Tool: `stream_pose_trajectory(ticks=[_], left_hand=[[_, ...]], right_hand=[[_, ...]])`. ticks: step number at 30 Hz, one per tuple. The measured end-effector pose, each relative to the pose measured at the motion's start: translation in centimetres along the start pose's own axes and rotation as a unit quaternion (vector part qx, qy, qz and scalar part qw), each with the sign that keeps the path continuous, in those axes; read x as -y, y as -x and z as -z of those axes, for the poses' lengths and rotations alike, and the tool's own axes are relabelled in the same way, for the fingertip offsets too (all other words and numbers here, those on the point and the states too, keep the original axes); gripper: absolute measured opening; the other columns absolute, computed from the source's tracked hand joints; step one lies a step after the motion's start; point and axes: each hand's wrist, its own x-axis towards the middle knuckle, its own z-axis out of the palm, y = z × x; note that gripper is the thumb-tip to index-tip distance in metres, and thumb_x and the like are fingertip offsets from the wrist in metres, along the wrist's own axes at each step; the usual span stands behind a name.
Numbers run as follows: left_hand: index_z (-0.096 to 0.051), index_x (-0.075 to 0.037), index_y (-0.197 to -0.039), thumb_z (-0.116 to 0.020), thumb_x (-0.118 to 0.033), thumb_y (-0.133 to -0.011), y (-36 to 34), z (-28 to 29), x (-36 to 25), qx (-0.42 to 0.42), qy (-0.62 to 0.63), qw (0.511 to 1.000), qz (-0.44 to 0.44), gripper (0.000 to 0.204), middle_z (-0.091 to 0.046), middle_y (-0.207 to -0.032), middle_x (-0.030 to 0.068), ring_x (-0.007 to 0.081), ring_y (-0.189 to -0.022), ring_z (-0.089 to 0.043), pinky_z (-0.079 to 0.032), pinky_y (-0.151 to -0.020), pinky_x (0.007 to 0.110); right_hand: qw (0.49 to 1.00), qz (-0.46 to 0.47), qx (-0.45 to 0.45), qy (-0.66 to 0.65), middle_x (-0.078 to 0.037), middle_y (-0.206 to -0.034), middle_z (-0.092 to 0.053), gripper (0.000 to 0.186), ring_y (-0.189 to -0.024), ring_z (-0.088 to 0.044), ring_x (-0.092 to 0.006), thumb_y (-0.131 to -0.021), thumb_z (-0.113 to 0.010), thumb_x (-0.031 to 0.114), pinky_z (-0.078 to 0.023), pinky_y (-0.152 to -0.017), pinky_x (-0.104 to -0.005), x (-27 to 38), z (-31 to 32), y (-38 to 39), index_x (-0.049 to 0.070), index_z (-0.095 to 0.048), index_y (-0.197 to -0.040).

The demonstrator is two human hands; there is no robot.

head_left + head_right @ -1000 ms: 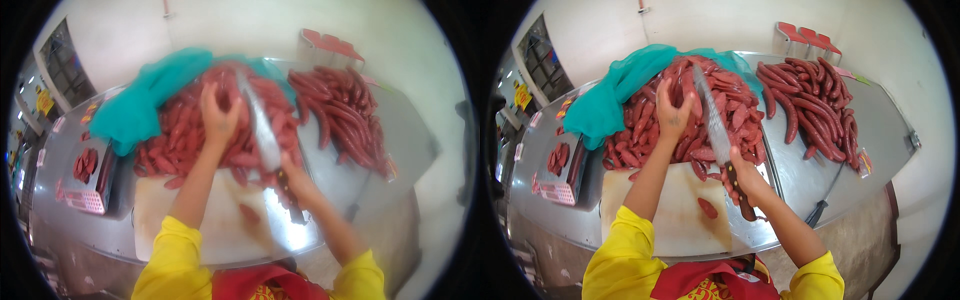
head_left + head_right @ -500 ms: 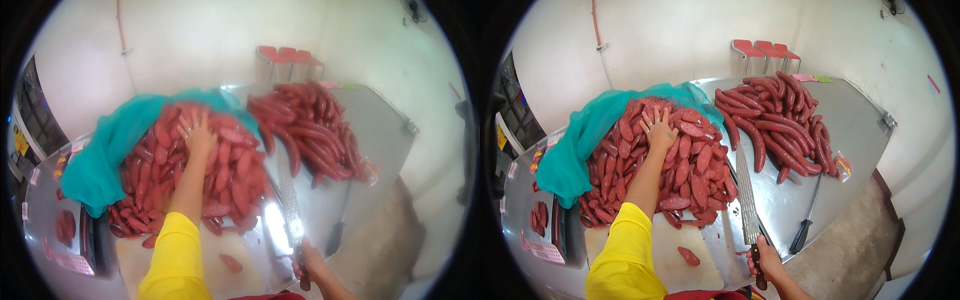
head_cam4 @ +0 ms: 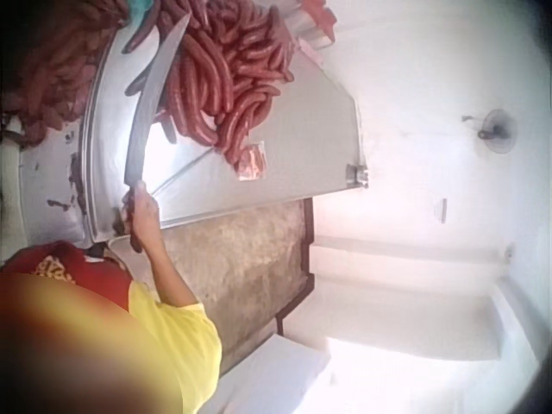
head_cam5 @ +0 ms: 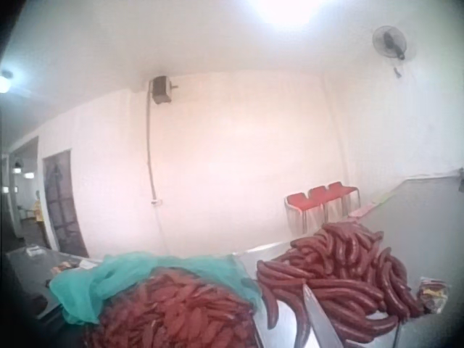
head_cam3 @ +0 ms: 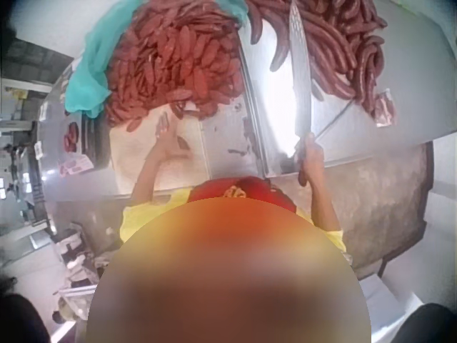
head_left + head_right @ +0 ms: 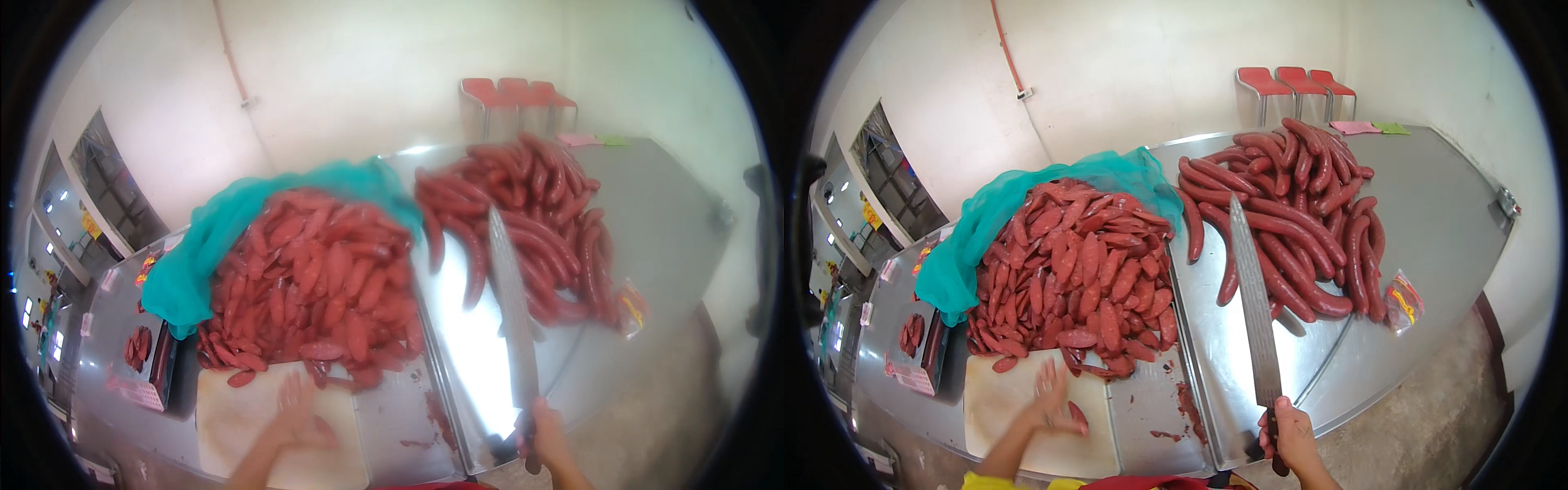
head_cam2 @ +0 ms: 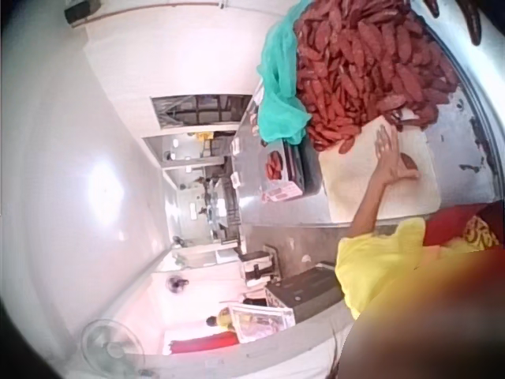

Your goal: The person slices long pieces of red meat into smaller segments on a white cutting board using a knife. The person repeatedly picks up pieces, cuts them, and places the cut pieces onto a metal tray. The person briefly walks to a nearby counter to handle a plastic bag before returning to continue slicing.

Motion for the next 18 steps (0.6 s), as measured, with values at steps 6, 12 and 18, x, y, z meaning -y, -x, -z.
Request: stream_pose_trajectory(ticks=[6, 12, 18], left_hand=[[-0.001, 0.003, -0.151, -0.073, -0.075, -0.059, -5.8, -6.1, -7.0, -0.192, 0.038, 0.975, 0.105, 0.141, 0.003, -0.153, 0.0377, 0.0514, -0.143, 0.003, 0.0, -0.113, 0.062], [-0.046, -0.01, -0.141, -0.063, -0.045, -0.087, -23.7, 1.3, -10.9, -0.485, -0.084, 0.868, 0.061, 0.067, -0.025, -0.155, 0.0216, 0.048, -0.142, -0.014, -0.007, -0.111, 0.066], [-0.062, -0.004, -0.114, -0.06, -0.018, -0.088, -42.5, 4.9, -15.4, -0.424, 0.134, 0.89, -0.102, 0.03, -0.066, -0.104, 0.0202, 0.0447, -0.096, -0.062, -0.049, -0.085, 0.046]], right_hand=[[0.997, -0.036, 0.05, -0.05, -0.008, -0.057, -0.054, 0.064, -0.041, -0.048, -0.0162, -0.1, -0.033, 0.055, -0.042, -0.04, -0.0293, 0.8, 3.6, -2.6, -0.002, -0.057, -0.082], [0.998, -0.029, 0.051, -0.007, -0.008, -0.055, -0.054, 0.061, -0.043, -0.05, -0.0161, -0.101, -0.033, 0.052, -0.041, -0.041, -0.0293, 0.6, 7.8, -2.2, -0.001, -0.057, -0.082], [0.997, -0.013, -0.054, -0.053, -0.003, -0.055, -0.051, 0.06, -0.044, -0.048, -0.0136, -0.1, -0.033, 0.057, -0.038, -0.042, -0.0295, -1.7, 11.7, -1.8, 0.007, -0.059, -0.08]])
